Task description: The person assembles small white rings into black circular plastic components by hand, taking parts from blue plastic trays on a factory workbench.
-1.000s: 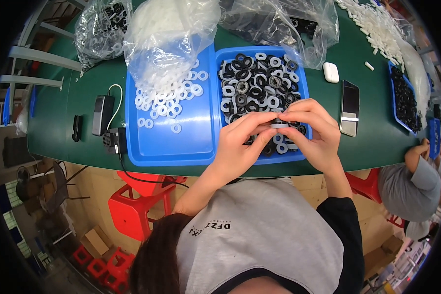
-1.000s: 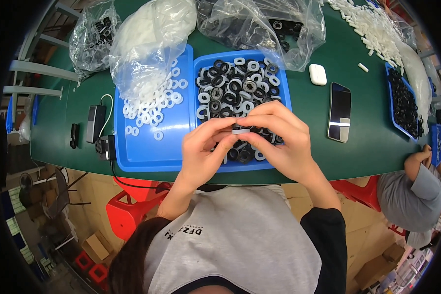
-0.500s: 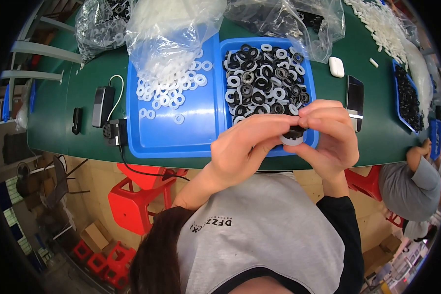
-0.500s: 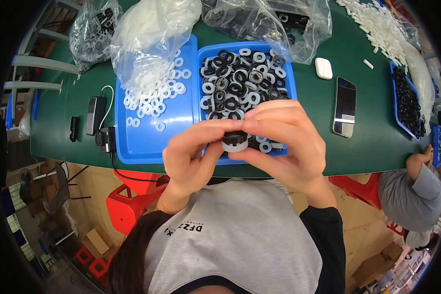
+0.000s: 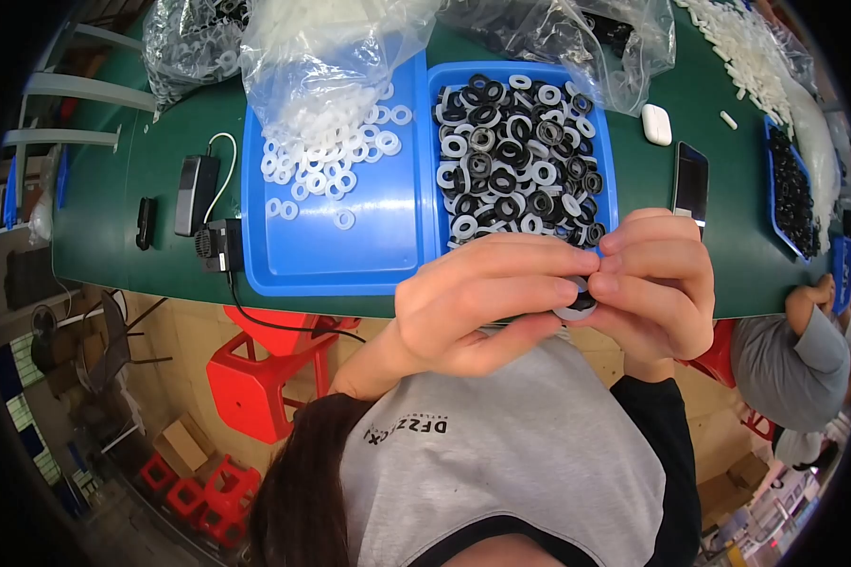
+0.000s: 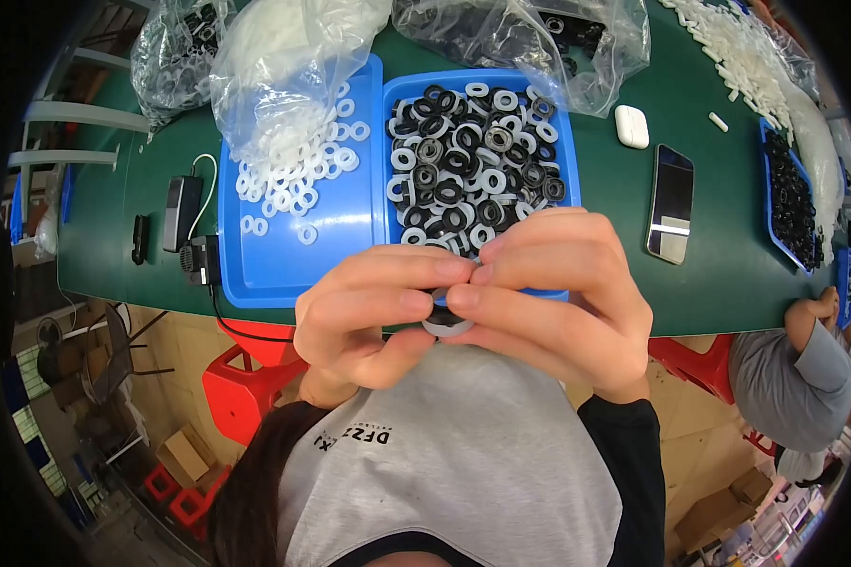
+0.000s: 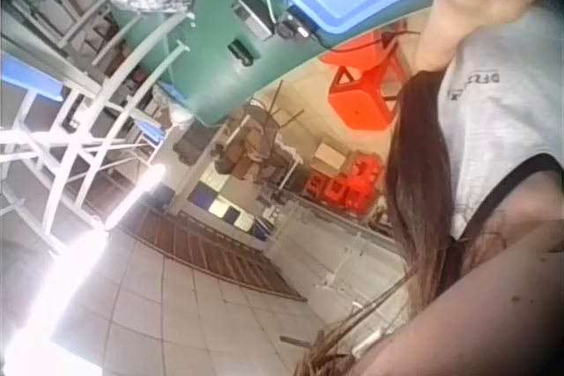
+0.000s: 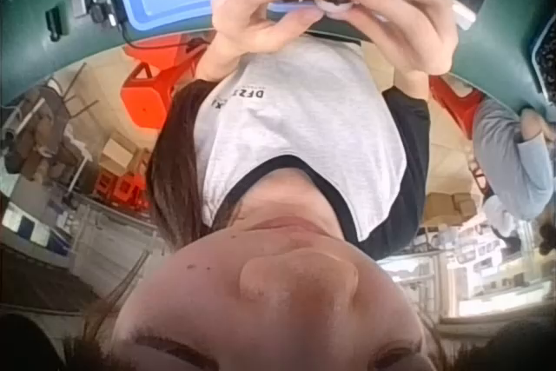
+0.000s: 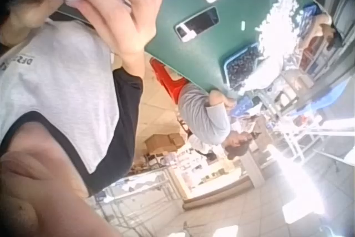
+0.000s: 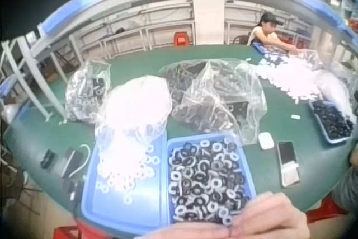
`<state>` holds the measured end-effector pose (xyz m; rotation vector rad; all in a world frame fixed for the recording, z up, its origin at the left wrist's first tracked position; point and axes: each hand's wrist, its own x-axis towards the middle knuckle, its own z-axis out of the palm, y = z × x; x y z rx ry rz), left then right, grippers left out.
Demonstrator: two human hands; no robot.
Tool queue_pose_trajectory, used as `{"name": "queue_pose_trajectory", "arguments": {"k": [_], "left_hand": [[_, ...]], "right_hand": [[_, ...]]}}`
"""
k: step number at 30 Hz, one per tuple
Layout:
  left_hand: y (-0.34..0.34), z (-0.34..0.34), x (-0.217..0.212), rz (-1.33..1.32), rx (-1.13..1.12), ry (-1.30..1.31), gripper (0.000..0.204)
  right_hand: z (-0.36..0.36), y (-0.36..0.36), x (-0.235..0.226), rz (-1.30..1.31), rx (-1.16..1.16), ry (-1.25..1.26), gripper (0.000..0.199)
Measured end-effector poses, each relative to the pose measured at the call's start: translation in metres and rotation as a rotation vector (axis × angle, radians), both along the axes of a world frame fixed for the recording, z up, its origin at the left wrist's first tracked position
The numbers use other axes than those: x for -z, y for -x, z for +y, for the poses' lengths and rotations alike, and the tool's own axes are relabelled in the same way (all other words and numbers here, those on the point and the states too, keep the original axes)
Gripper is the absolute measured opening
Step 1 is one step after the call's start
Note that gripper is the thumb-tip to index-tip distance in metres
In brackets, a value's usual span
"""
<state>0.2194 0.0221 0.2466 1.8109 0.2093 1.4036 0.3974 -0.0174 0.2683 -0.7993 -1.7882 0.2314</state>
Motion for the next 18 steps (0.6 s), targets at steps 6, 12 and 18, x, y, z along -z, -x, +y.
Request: {"name": "queue_pose_trajectory", "arguments": {"k": [6, 12, 18], "left_hand": [[0.003, -0.003, -0.007, 0.086, -0.051, -0.026, 0.023], [0.007, -0.001, 0.002, 0.197, -0.140, 0.008, 0.025], [0.014, 0.015, 0.037, 0.409, -0.434, 0.229, 0.032]], "right_hand": [[0.002, -0.001, 0.000, -0.061, 0.008, -0.051, 0.037], [-0.002, 0.010, 0.004, -0.040, 0.105, 0.080, 0.034], [0.030, 0.003, 0.049, -0.075, 0.348, 0.377, 0.023]]}}
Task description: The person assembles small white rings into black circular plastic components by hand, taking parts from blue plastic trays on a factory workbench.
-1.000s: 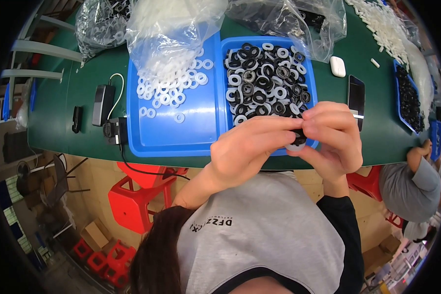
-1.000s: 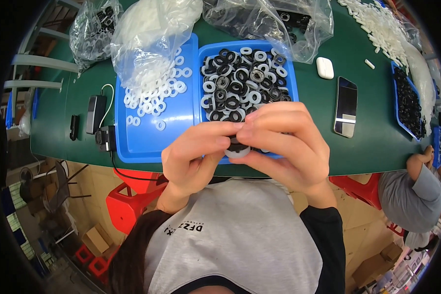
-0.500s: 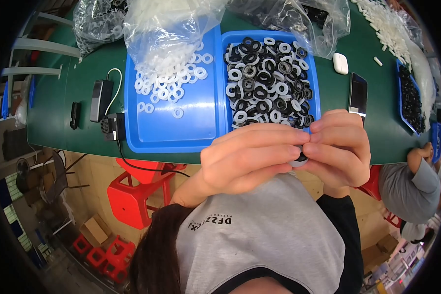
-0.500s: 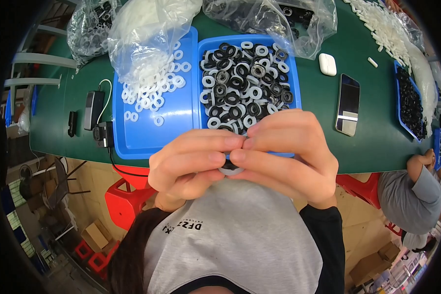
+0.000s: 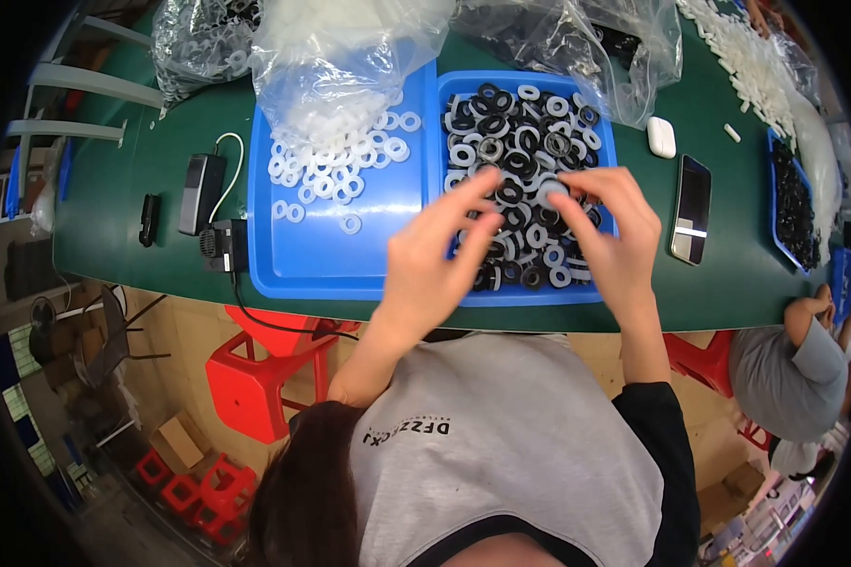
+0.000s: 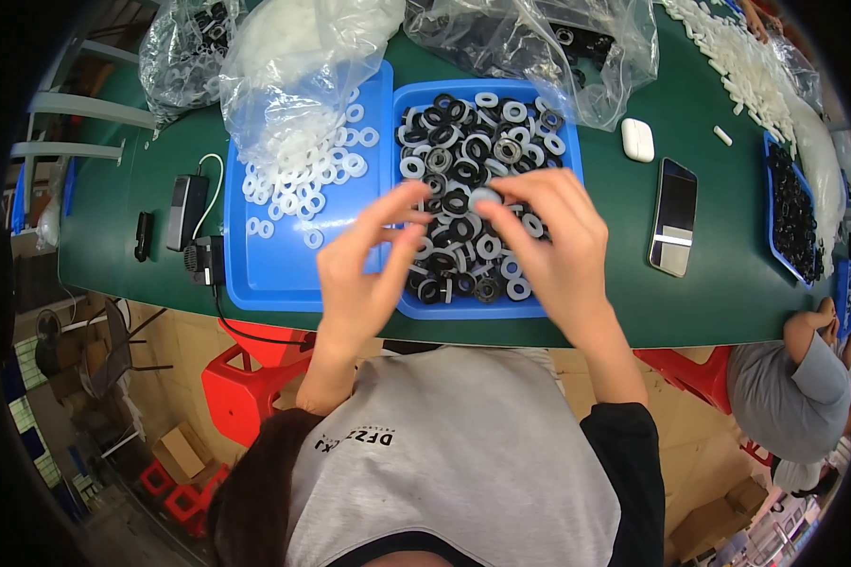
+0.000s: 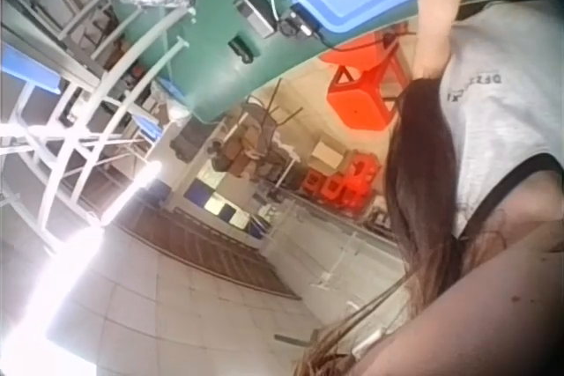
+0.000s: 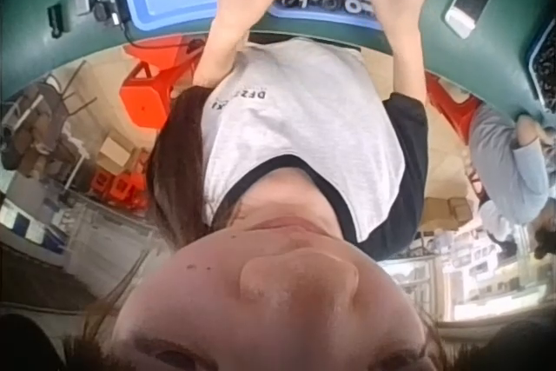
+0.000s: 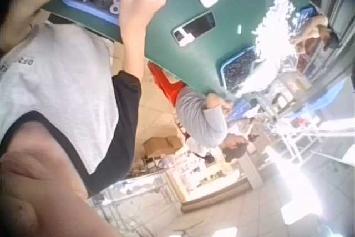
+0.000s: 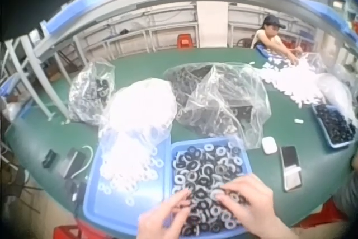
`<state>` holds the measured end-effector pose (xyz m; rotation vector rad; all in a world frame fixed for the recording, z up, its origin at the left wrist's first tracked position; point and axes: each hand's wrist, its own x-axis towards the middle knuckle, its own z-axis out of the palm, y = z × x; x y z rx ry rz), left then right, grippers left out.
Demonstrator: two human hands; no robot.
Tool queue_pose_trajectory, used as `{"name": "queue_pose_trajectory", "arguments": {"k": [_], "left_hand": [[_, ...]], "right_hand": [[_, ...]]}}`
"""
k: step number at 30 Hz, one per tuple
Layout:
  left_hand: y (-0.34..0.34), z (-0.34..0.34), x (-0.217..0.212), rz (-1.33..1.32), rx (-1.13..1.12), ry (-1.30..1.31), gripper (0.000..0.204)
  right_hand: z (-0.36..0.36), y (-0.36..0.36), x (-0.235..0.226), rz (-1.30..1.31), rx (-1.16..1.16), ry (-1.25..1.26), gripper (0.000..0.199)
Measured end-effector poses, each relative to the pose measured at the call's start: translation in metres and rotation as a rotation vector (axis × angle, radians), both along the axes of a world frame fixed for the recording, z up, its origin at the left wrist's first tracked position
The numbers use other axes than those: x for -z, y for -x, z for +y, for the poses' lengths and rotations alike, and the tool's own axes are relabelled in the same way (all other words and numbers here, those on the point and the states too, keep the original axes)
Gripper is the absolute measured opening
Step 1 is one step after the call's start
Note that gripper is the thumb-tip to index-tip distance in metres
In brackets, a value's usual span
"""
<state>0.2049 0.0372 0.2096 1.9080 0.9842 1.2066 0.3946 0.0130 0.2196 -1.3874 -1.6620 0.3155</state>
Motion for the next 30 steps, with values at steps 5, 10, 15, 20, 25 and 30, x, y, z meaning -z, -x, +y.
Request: {"name": "queue_pose_trajectory", "arguments": {"k": [5, 10, 15, 20, 25, 30], "left_hand": [[0.066, 0.029, 0.011, 0.403, -0.378, 0.144, 0.032], [0.103, 0.036, 0.028, 0.637, -0.279, 0.299, 0.029], [0.103, 0.040, 0.030, 0.675, -0.278, 0.271, 0.028], [0.106, 0.045, 0.039, 0.625, -0.385, 0.256, 0.025], [0.106, 0.043, 0.042, 0.678, -0.351, 0.085, 0.019], [0.089, 0.038, 0.030, 0.109, -0.312, 0.403, 0.016]], "right_hand": [[0.040, -0.031, 0.007, -0.184, 0.071, 0.110, 0.017], [0.137, -0.119, 0.060, -0.445, 0.239, 0.012, 0.017], [0.202, -0.184, 0.092, -0.362, 0.277, 0.348, 0.017], [0.208, -0.189, 0.082, -0.575, -0.007, 0.558, 0.023], [0.176, -0.168, 0.059, -0.512, 0.092, 0.329, 0.026], [0.094, -0.111, 0.009, -0.122, 0.261, -0.081, 0.027]]}}
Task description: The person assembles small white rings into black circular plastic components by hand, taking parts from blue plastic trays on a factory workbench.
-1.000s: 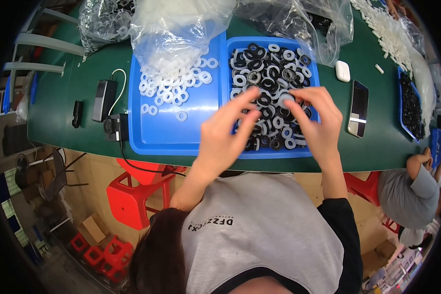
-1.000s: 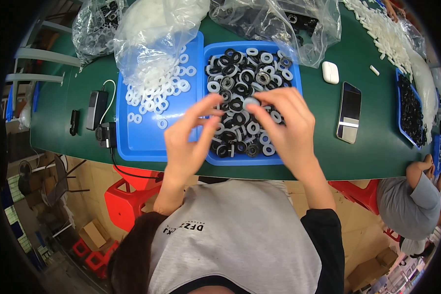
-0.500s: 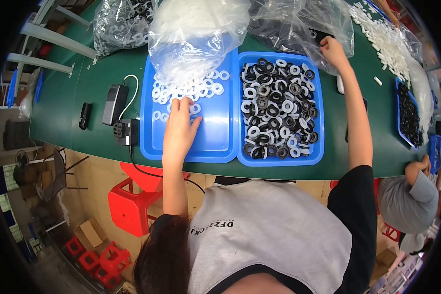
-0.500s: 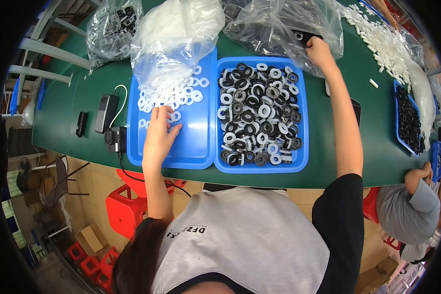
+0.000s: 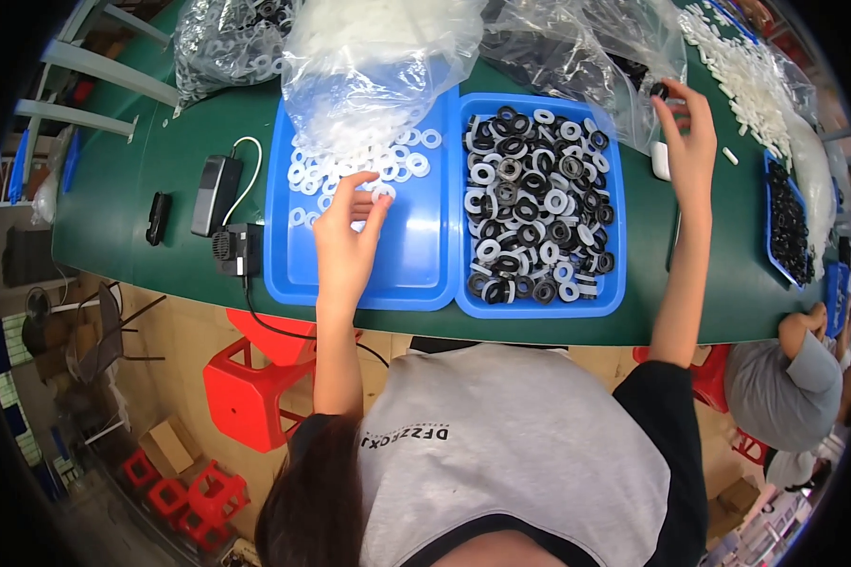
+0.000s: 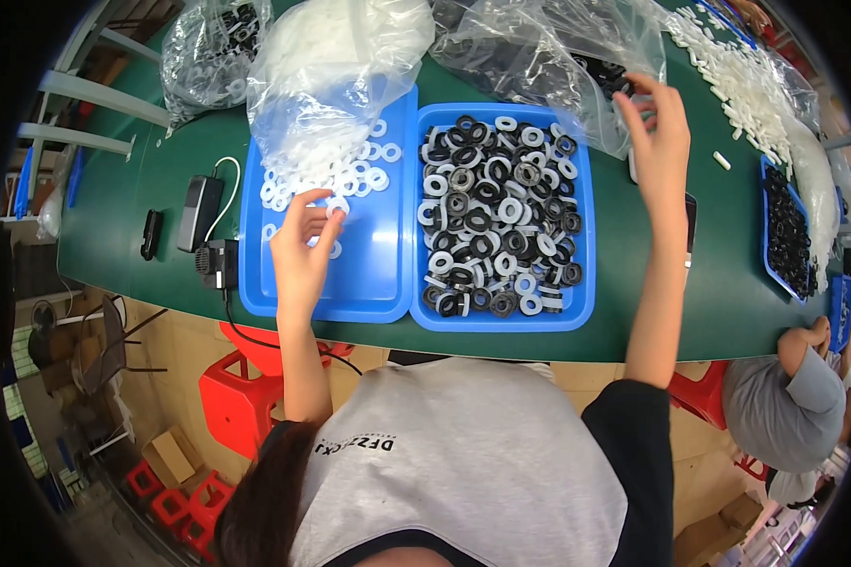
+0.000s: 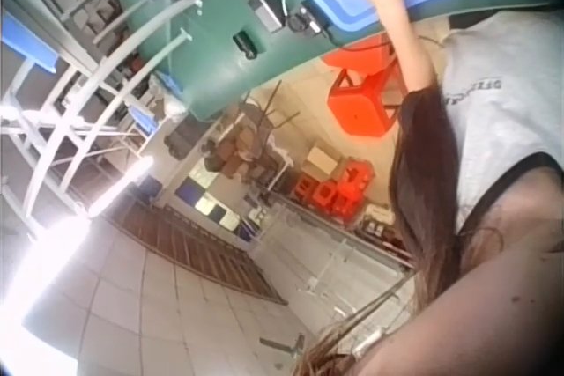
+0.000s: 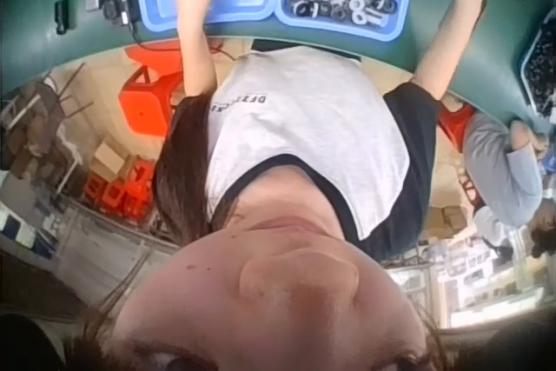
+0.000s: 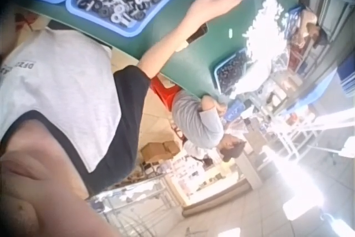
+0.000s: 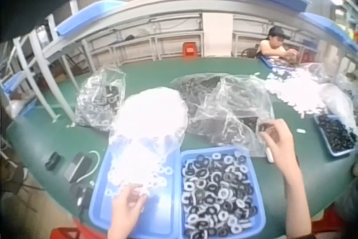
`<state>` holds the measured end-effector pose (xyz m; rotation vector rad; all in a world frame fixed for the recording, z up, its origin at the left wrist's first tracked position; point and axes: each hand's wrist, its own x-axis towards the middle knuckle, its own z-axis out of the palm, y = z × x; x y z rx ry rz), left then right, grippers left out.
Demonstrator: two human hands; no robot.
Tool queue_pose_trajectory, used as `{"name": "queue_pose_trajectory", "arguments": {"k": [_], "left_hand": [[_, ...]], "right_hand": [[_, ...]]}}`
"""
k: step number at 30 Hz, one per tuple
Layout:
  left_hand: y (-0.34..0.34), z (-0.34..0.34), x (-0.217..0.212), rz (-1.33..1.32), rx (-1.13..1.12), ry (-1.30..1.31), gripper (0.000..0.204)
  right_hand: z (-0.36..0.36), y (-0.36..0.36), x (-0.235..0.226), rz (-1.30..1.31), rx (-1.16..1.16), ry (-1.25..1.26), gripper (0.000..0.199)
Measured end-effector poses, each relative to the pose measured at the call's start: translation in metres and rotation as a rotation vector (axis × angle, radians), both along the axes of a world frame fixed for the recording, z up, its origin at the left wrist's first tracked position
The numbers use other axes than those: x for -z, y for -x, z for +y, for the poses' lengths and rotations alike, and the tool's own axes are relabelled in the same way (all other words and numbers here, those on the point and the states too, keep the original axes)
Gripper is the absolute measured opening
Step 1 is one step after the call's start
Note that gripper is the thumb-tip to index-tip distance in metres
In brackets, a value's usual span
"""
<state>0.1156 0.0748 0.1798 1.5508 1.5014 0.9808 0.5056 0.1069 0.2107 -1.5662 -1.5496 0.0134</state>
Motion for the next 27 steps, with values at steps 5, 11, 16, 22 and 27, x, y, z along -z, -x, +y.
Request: {"name": "queue_pose_trajectory", "arguments": {"k": [5, 11, 16, 22, 27], "left_hand": [[-0.034, -0.002, -0.013, -0.430, 0.121, 0.042, 0.024], [-0.067, -0.005, -0.023, -0.820, 0.286, 0.038, 0.019], [-0.082, -0.010, -0.034, -0.989, 0.438, 0.278, 0.044], [-0.098, -0.018, -0.022, -0.953, 0.258, 0.205, 0.045], [-0.107, -0.021, -0.021, -0.852, 0.206, 0.169, 0.034]], "right_hand": [[-0.068, 0.065, -0.015, 0.857, -0.549, 0.134, 0.035], [-0.097, 0.087, -0.011, 1.323, -0.762, 0.208, 0.038], [-0.105, 0.089, -0.001, 1.550, -0.858, 0.209, 0.035], [-0.109, 0.100, -0.002, 1.284, -0.654, 0.188, 0.025], [-0.108, 0.113, 0.000, 1.340, -0.671, 0.100, 0.022]]}}
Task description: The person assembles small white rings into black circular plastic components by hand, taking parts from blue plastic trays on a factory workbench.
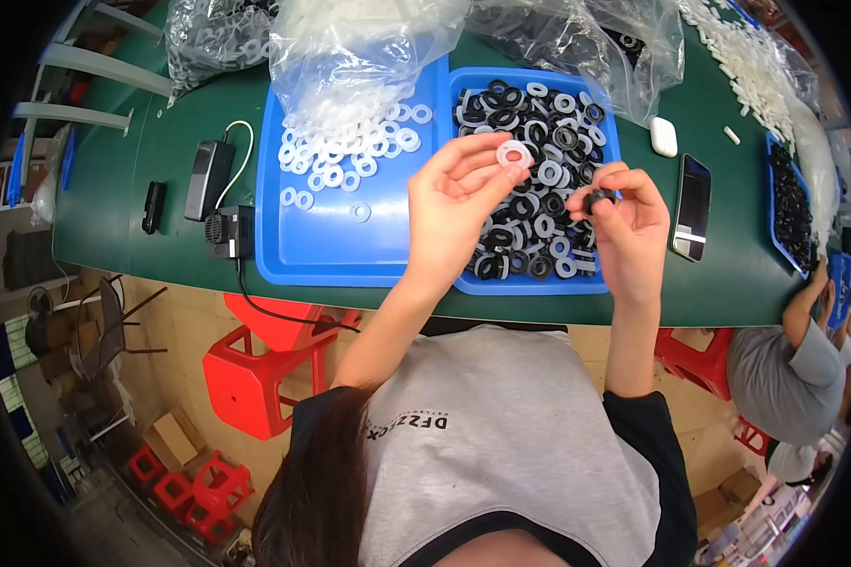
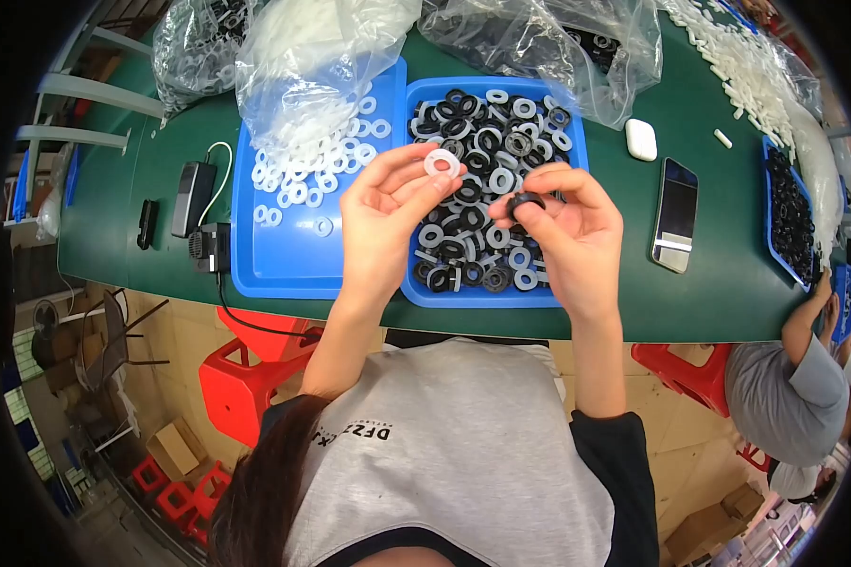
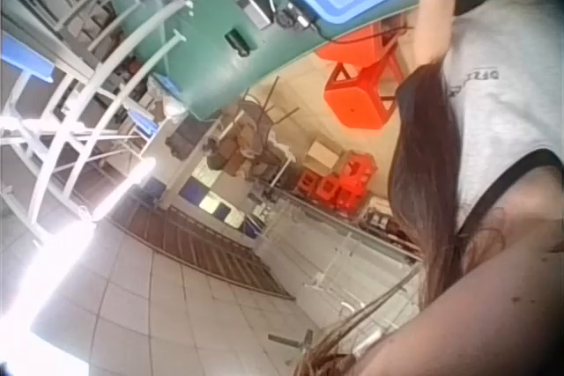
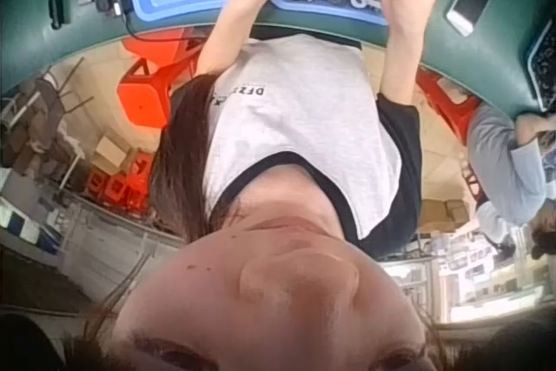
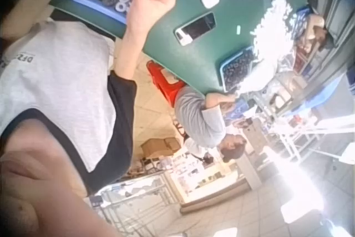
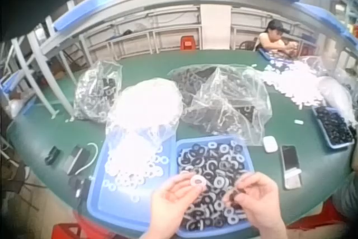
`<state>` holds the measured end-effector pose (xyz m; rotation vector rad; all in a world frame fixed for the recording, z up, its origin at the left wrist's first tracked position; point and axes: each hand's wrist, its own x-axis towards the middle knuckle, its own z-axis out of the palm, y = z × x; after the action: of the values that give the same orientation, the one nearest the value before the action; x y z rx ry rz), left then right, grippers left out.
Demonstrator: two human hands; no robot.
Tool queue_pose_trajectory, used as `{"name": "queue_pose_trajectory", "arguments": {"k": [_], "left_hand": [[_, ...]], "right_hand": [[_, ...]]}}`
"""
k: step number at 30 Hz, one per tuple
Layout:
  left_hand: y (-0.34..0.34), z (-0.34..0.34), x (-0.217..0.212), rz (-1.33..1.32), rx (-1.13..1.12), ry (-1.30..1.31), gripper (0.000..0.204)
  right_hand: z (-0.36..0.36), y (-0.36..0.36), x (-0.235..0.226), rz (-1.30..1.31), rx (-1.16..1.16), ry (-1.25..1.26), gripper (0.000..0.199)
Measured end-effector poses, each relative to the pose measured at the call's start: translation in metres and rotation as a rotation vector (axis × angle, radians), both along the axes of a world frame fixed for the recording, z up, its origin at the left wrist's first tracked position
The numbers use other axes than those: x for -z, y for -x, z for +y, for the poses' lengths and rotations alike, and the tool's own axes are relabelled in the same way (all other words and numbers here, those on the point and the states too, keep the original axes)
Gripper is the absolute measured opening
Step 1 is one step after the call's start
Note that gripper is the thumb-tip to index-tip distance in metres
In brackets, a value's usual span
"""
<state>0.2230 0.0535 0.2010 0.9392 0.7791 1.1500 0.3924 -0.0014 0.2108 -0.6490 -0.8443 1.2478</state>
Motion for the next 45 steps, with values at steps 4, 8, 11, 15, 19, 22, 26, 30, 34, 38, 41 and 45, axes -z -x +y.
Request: {"name": "queue_pose_trajectory", "arguments": {"k": [4, 8, 11, 15, 19, 22, 26, 30, 34, 38, 41, 45], "left_hand": [[-0.007, -0.012, -0.012, -0.067, 0.049, 0.045, 0.027], [-0.008, -0.022, -0.013, -0.067, 0.077, -0.030, 0.024], [-0.007, -0.028, -0.015, -0.040, 0.060, -0.064, 0.025], [-0.006, -0.032, -0.017, -0.080, 0.078, -0.115, 0.030], [-0.002, -0.031, -0.017, -0.029, 0.104, -0.222, 0.033], [0.001, -0.030, -0.017, 0.009, 0.101, -0.265, 0.034], [0.002, -0.028, -0.021, 0.131, 0.091, -0.329, 0.032], [-0.005, -0.028, -0.018, 0.103, 0.024, -0.267, 0.026], [-0.011, -0.019, -0.010, 0.188, 0.024, -0.268, 0.023], [0.000, 0.012, 0.003, 0.321, 0.133, -0.309, 0.019], [0.012, 0.024, 0.006, 0.837, 0.098, -0.762, 0.020], [0.032, 0.030, -0.008, 0.713, 0.207, -0.847, 0.019]], "right_hand": [[0.002, 0.018, 0.006, -0.366, 0.274, 0.040, 0.024], [0.006, 0.035, 0.009, -0.443, 0.382, -0.088, 0.025], [0.007, 0.039, 0.009, -0.413, 0.472, -0.099, 0.025], [0.005, 0.043, 0.014, -0.289, 0.446, -0.134, 0.023], [0.005, 0.037, 0.013, -0.260, 0.371, -0.181, 0.025], [0.005, 0.025, 0.010, -0.299, 0.216, -0.169, 0.029], [0.008, 0.022, 0.005, -0.330, 0.168, -0.077, 0.030], [0.008, 0.027, 0.014, -0.206, 0.198, -0.081, 0.027], [0.007, 0.021, 0.029, -0.322, 0.280, -0.035, 0.022], [0.031, -0.017, -0.003, -0.884, -0.083, 0.086, 0.012], [0.063, -0.063, -0.006, -1.089, 0.217, 0.101, 0.014], [0.148, -0.156, 0.041, -1.548, 0.602, 0.070, 0.019]]}}
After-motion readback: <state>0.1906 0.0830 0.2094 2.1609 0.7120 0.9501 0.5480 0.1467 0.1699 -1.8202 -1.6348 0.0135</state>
